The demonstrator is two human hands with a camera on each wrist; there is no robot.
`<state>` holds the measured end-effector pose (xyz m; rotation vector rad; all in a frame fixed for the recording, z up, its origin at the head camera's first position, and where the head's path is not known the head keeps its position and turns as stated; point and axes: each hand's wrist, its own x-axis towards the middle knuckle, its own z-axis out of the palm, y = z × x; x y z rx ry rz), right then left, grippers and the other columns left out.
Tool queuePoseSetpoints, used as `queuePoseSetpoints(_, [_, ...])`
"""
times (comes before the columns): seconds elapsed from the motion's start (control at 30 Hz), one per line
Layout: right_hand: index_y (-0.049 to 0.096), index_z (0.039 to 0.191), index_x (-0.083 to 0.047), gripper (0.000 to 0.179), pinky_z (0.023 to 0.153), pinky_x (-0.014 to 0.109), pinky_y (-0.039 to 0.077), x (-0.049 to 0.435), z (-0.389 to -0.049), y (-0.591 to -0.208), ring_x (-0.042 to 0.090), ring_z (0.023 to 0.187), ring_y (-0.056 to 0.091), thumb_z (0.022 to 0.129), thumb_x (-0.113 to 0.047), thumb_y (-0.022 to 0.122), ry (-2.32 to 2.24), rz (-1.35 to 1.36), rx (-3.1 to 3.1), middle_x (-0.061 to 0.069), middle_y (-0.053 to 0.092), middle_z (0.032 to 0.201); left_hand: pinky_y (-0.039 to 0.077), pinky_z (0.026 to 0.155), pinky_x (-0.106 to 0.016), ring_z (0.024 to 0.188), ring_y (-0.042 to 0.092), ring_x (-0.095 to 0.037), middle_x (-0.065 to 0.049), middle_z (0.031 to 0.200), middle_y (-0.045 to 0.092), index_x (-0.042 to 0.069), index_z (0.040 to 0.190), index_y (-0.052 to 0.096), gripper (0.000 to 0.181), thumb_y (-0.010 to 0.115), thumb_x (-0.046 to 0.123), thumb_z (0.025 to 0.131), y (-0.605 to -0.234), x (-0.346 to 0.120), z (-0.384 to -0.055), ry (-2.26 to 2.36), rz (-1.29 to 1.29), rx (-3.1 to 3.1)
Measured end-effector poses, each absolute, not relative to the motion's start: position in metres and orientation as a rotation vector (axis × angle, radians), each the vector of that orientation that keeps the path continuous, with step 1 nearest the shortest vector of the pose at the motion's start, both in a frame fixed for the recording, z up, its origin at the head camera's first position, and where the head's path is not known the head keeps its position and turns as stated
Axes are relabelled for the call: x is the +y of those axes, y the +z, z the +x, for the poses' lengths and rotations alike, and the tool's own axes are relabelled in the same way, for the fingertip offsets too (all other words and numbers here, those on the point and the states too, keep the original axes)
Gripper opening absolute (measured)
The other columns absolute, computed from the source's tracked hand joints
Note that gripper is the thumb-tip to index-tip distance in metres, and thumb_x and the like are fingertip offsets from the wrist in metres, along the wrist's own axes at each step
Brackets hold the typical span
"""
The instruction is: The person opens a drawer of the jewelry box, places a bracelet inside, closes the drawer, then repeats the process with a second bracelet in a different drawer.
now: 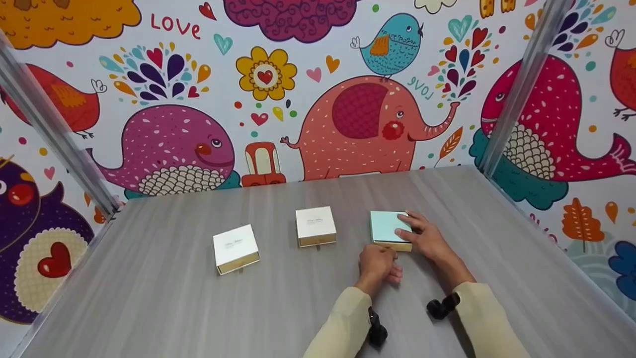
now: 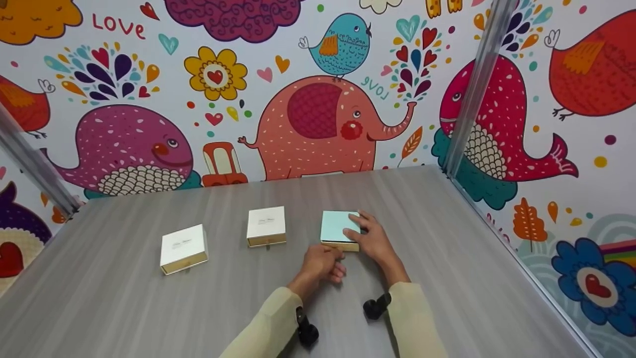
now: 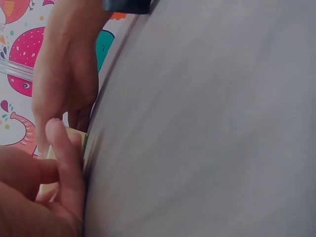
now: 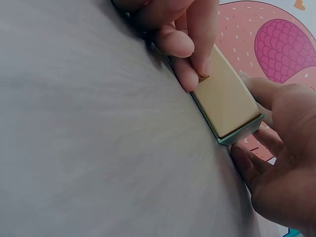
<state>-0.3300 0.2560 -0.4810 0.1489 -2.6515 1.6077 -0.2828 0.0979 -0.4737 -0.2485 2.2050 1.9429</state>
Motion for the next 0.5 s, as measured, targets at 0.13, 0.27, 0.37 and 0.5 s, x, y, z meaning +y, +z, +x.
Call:
queuePoseSetpoints(0.13, [0.05, 0.146, -0.002, 0.059, 0.123, 0.053, 0.024, 0.2577, -0.3309, -0.483, 0.04, 0.152, 0.024, 0.095, -0.024, 0.069, 1.59, 0.138, -2.661, 0.021, 0.027, 0.164, 0.052, 0.04, -0.028, 0.036, 0.055, -0.009, -0.007, 0.051, 0.064, 0.0, 0.075, 0.071, 0.021, 0.06, 0.006, 0.092, -0.4731, 0.1, -0.2827, 1.923, -0.28, 2.228])
queuePoseSetpoints(0.27, [0.05, 0.146, -0.003, 0.059, 0.123, 0.053, 0.024, 0.2583, -0.3306, -0.4844, 0.04, 0.152, 0.025, 0.095, -0.026, 0.069, 1.58, 0.14, -2.667, 0.02, 0.027, 0.164, 0.052, 0.039, -0.028, 0.035, 0.054, -0.009, -0.007, 0.052, 0.065, 0.001, 0.075, 0.071, 0.021, 0.061, 0.007, 0.092, -0.4729, 0.1018, -0.2849, 1.912, -0.324, 2.227])
queuePoseSetpoints(0.37, [0.049, 0.147, -0.004, 0.06, 0.123, 0.053, 0.024, 0.258, -0.3303, -0.4843, 0.04, 0.152, 0.025, 0.095, -0.028, 0.069, 1.569, 0.148, -2.679, 0.02, 0.026, 0.164, 0.052, 0.039, -0.027, 0.035, 0.054, -0.008, -0.007, 0.052, 0.066, 0.001, 0.075, 0.071, 0.021, 0.06, 0.006, 0.091, -0.4725, 0.1023, -0.2865, 1.907, -0.346, 2.216])
queuePoseSetpoints(0.5, [0.048, 0.147, -0.004, 0.061, 0.123, 0.054, 0.023, 0.2582, -0.3312, -0.4846, 0.042, 0.153, 0.022, 0.096, -0.03, 0.068, 1.554, 0.167, -2.685, 0.021, 0.026, 0.164, 0.052, 0.04, -0.027, 0.036, 0.054, -0.008, -0.007, 0.052, 0.066, 0.002, 0.075, 0.071, 0.021, 0.059, 0.005, 0.092, -0.4722, 0.1018, -0.2871, 1.912, -0.346, 2.203])
